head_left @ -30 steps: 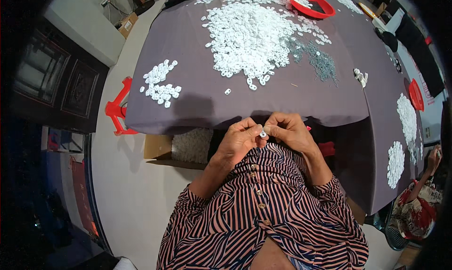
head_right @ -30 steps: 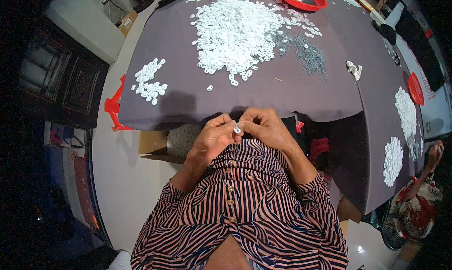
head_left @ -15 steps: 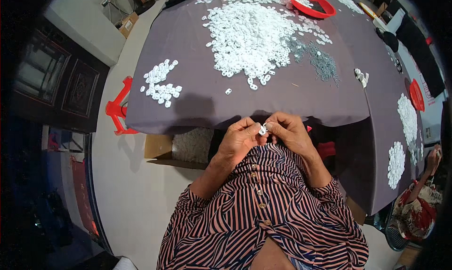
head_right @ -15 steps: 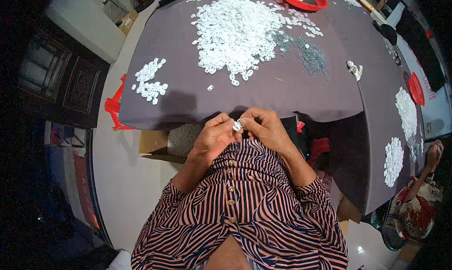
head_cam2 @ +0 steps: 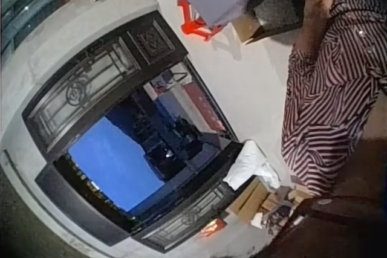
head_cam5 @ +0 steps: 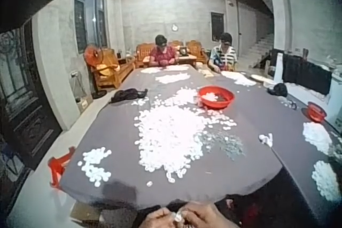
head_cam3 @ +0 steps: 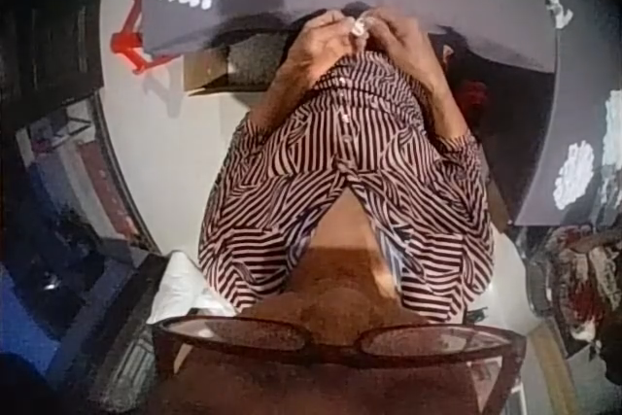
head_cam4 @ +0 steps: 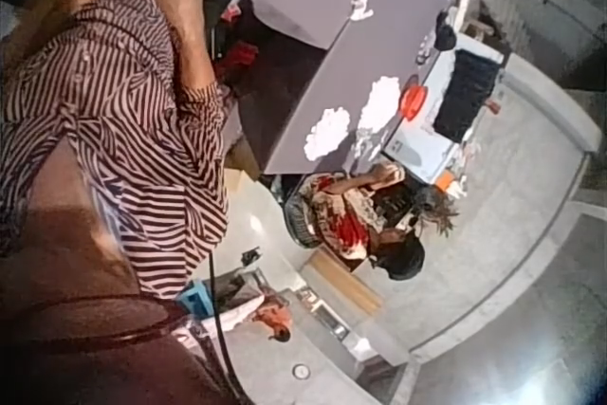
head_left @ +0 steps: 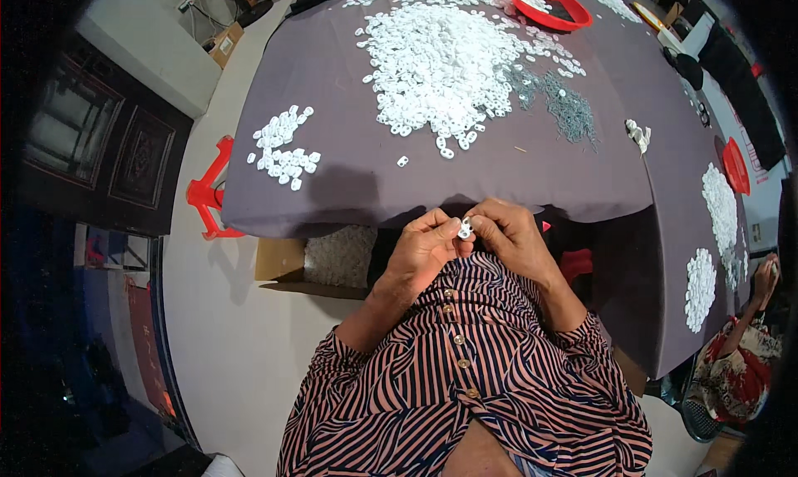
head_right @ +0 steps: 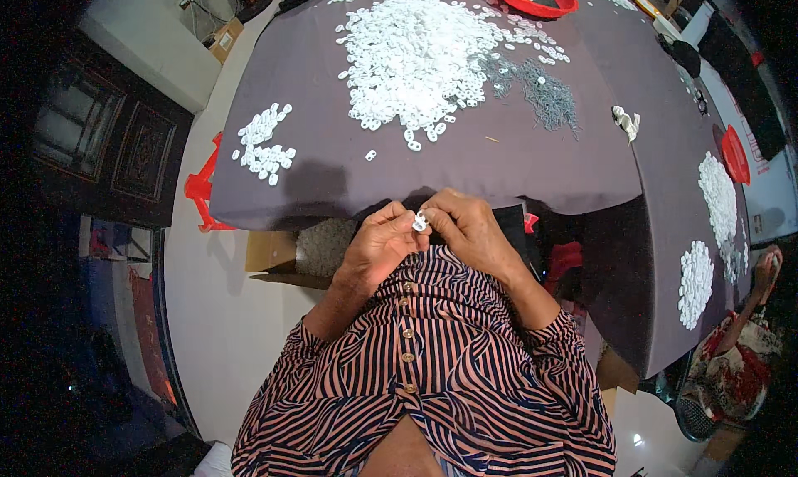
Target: The person assembles plastic fasteners by picking up components from the table and inserting small pins into them by hand.
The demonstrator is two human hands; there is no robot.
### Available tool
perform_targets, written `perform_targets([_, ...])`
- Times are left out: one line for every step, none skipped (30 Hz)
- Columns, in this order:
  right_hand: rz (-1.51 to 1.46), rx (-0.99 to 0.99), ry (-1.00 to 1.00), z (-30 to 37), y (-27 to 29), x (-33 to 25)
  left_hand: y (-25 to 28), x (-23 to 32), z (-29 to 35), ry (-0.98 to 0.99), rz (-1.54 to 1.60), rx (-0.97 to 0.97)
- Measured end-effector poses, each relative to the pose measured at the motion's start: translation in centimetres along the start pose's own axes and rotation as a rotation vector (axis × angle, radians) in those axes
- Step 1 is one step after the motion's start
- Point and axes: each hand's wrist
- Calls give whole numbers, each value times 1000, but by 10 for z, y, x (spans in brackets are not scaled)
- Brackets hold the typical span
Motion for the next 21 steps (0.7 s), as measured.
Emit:
perform_targets([61, 39, 111, 0, -1, 4, -1, 0, 0, -15, 12, 9])
perform_targets([122, 79, 221, -1, -2, 7, -1, -1, 0, -16, 11, 9])
perform_targets([122, 80, 222, 0, -2, 6, 0, -1, -1, -13, 62, 24])
perform_targets([109, 97, 227, 0, -2, 6, 0, -2, -2, -10, 114, 39])
perform_targets([96, 113, 231, 0, -2, 5, 1, -2, -2, -10, 113, 38])
perform_targets([95, 113, 234, -1, -2, 5, 1, -2, -2, -17, 120, 43])
perform_targets([114, 109, 256, -1, -2, 6, 0, -3, -2, -24, 128, 49])
perform_targets([133, 105, 277, -1, -2, 6, 0, -3, -1, -27, 127, 50])
perform_targets([133, 105, 277, -1, -1, 5, 0, -3, -1, -26, 124, 45])
perform_targets([106, 88, 180, 0, -1, 4, 0, -3, -1, -26, 122, 39])
perform_targets([78, 70, 83, 0, -1, 4, 1, -4, -2, -26, 123, 40])
perform_targets([78, 71, 82, 0, -2, 5, 2, -5, -2, -28, 105, 18])
perform_targets([-15, 66, 24, 0, -4, 8, 3, -6, -2, -30, 89, -4])
perform_targets([-107, 61, -33, 0, -5, 11, 4, -7, -2, -28, 90, -4])
perform_targets([-107, 61, -35, -1, -5, 12, 5, -7, -2, -33, 82, -3])
perform_targets([-166, 34, -63, -1, -4, 13, 5, -8, -2, -37, 74, -2])
perform_targets([-225, 6, -91, -1, -4, 14, 5, -8, -2, -35, 76, -2])
perform_targets([-229, 4, -89, -1, -4, 15, 4, -8, -2, -22, 76, 15])
perform_targets([-229, -2, -62, -1, -4, 15, 3, -8, -1, -10, 75, 33])
perform_targets([-230, -7, -35, -1, -4, 15, 2, -8, 1, -11, 73, 36])
perform_targets([-228, -4, -38, -2, -4, 15, 2, -8, 1, -10, 71, 37])
Point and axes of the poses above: each hand's wrist, its own z-axis away from the middle knuckle, its own y-axis out of the back of the hand, x = y × z, and after that the axes turned 8 degrees about z, right-handed
